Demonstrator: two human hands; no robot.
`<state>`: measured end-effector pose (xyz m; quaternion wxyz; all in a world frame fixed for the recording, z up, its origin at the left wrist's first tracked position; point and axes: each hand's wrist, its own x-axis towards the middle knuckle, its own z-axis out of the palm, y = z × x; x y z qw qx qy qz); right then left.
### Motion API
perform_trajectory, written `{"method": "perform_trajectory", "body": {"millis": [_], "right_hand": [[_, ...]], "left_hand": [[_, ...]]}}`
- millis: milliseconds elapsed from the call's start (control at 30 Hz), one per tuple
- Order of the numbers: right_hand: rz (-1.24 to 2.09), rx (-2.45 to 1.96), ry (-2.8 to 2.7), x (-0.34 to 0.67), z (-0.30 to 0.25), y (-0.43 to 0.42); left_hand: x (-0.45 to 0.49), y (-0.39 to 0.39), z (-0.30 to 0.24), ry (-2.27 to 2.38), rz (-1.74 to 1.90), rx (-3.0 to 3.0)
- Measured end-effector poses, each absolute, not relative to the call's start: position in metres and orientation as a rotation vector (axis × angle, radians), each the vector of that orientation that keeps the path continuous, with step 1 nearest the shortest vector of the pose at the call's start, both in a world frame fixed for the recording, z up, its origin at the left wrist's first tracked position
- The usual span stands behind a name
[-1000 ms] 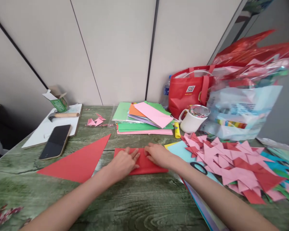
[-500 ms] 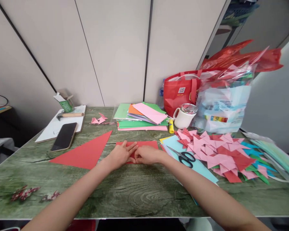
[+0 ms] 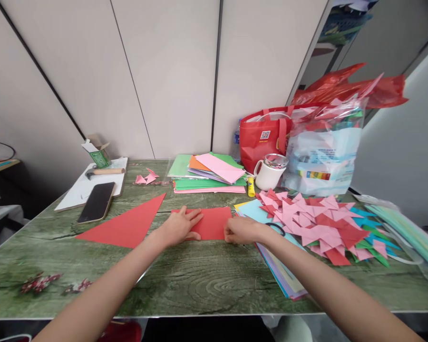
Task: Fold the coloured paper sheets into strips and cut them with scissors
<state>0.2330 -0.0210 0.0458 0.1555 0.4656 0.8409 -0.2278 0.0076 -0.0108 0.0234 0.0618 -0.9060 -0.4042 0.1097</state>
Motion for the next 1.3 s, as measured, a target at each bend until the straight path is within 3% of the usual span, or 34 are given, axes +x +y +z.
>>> {"method": "perform_trajectory", "body": {"millis": [400,933,1300], "right_hand": [[-0.564,1.414,2.289,0.242,0.052,-0.025],[-0.524,1.411,2.297,0.243,0.05,-0.025],[-0.031,1.361,2.647,0.197,0.052,-0.073]], "left_hand": [[0.03,-0.019,0.023,-1.357,0.31,-2.71],[-0.08,-0.019,0.005,-1.244,0.016,-3.03],[-0.033,-0.03,0.006,-1.273,0.157,-2.764]]}}
